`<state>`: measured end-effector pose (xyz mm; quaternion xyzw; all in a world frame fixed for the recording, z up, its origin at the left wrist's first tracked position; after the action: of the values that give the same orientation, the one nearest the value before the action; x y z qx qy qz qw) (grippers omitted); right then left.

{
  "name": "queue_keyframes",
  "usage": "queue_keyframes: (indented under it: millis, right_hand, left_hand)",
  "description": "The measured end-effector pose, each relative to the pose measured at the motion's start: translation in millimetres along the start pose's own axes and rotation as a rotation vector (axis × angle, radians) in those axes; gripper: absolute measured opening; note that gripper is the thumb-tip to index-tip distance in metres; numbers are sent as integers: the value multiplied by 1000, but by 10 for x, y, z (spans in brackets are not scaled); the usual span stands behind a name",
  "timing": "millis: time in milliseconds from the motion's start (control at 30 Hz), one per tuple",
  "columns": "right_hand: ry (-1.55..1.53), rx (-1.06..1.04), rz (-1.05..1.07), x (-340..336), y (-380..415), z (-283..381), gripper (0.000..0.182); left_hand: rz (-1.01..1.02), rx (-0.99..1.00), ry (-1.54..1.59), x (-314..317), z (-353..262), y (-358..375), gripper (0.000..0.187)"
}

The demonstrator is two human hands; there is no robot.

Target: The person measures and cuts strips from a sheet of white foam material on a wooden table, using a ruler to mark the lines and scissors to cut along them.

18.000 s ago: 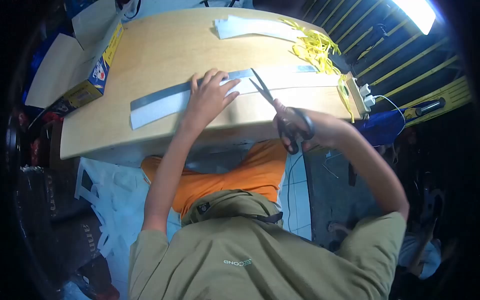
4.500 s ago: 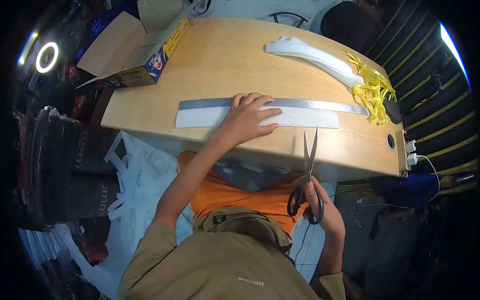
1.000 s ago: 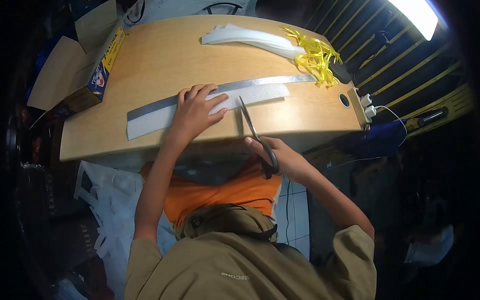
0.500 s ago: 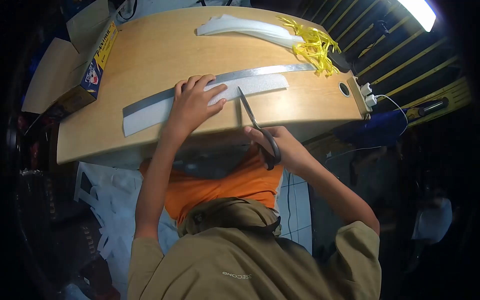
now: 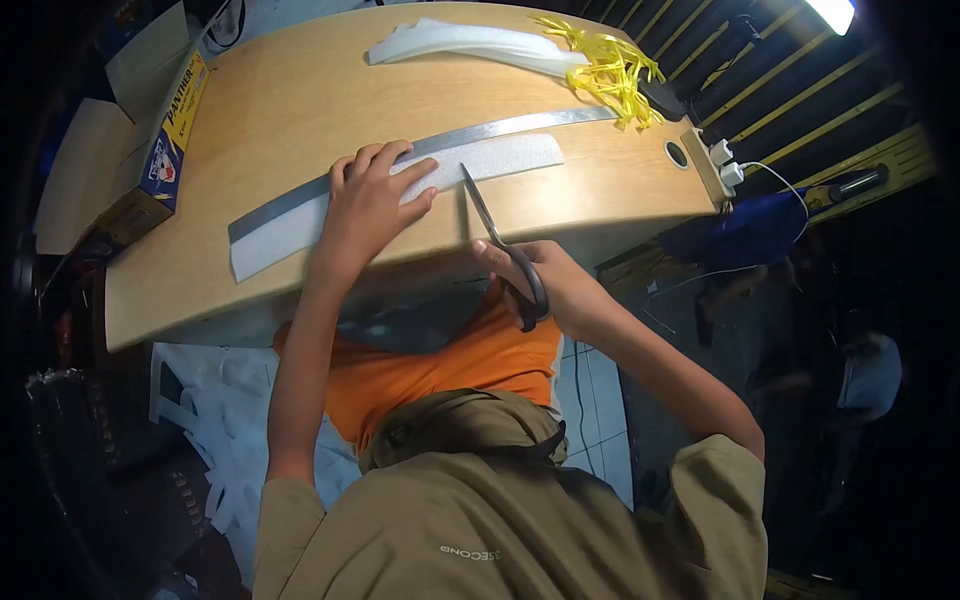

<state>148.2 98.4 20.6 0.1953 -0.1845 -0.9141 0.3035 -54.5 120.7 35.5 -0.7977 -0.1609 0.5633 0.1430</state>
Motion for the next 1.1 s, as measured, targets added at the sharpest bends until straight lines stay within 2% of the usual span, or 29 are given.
queue_keyframes:
  millis: [167, 433, 667, 733, 867, 1100]
  right_hand:
    - [-13, 23, 18, 55, 14, 61, 64]
    - [-12, -11, -8, -26, -43, -73, 54]
    - [15, 77, -14, 27, 20, -52, 61]
    - [16, 81, 24, 20, -25, -39, 63]
    - [10, 114, -5, 39, -46, -1, 60]
    - [5, 18, -19, -22, -115, -62, 58]
  left_hand:
    - [1, -10, 5, 10, 16, -8, 37]
    - [-39, 10, 19, 26, 27, 8, 35]
    - [-48, 15, 31, 9, 27, 25, 35]
    - [15, -15, 32, 12, 28, 13, 38]
    - [26, -18, 37, 19, 30, 15, 38]
    - [17, -25, 38, 32, 40, 21, 38]
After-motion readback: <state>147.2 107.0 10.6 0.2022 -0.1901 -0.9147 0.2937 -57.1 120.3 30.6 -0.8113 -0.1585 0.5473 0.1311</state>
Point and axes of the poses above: each hand's wrist, its own y-axis away from the middle knuckle, its own x-axis out of the palm, z = x × y, the point moved 9 cm from there along -y, towards the middle knuckle, and after that the axes turned 7 degrees about -x, right-handed, at the moved point
